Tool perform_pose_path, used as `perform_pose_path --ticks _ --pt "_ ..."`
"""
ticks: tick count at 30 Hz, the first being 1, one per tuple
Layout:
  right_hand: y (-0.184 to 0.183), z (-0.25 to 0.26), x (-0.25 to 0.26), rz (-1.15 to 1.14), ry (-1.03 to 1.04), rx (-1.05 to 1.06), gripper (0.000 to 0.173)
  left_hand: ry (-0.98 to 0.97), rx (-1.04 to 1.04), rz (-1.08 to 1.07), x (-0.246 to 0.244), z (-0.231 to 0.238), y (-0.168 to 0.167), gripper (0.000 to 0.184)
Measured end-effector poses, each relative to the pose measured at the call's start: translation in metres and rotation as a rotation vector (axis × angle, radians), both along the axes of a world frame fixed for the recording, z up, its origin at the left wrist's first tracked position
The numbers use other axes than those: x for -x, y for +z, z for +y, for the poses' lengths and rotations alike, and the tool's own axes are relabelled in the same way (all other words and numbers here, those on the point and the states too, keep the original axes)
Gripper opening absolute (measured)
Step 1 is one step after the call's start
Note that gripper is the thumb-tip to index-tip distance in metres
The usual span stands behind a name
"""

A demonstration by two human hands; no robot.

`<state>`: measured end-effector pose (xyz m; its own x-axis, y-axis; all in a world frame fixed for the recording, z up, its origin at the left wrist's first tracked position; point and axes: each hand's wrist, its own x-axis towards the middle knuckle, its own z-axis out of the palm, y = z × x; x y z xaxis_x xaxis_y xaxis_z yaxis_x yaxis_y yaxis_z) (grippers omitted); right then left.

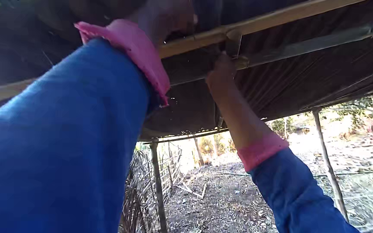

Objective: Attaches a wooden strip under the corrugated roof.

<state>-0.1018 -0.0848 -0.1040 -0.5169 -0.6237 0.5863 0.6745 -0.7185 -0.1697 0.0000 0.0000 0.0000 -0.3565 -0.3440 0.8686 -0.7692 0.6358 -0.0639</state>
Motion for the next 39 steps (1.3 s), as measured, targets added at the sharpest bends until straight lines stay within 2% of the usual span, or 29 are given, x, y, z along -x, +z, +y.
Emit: perform_pose_path --ticks 2,5,8,10,14,19,22,26,29,34,39 --pt "0.003 -0.002 -0.003 0.020 0.007 -0.045 0.023 0.052 0.000 -0.015 0.002 0.002 0.003 0.018" --pt "0.000 0.006 0.001 0.200 0.020 -0.149 0.019 0.083 0.006 0.001 0.000 0.005 0.005 0.011" --pt "-0.004 0.030 0.014 0.475 0.016 -0.290 0.031 0.085 0.018 -0.038 0.002 0.005 0.011 0.015" --pt "0.014 0.016 0.032 0.640 -0.004 -0.311 0.028 0.083 0.003 -0.046 0.004 0.006 0.013 0.013" --pt "0.046 0.007 0.056 0.934 -0.102 -0.368 0.009 0.128 -0.058 0.008 0.008 0.017 0.004 0.010" --pt "0.066 0.004 0.051 1.069 -0.234 -0.442 0.007 0.158 -0.038 0.002 0.009 0.012 0.009 0.018" --pt "0.067 -0.003 0.043 1.055 -0.254 -0.414 0.004 0.172 -0.008 0.004 0.008 0.007 0.011 0.022" --pt "0.069 -0.017 0.034 0.842 -0.168 -0.325 0.007 0.206 0.082 0.034 0.007 -0.003 0.013 0.025" --pt "0.067 -0.021 0.030 0.783 -0.203 -0.298 0.006 0.241 0.141 0.024 0.008 -0.007 0.011 0.027" --pt "0.066 -0.022 0.023 0.621 -0.187 -0.259 0.036 0.226 0.156 0.039 0.009 -0.013 0.012 0.025" --pt "0.061 -0.019 0.018 0.540 -0.169 -0.290 0.037 0.148 0.151 0.069 0.008 -0.016 0.011 0.021"
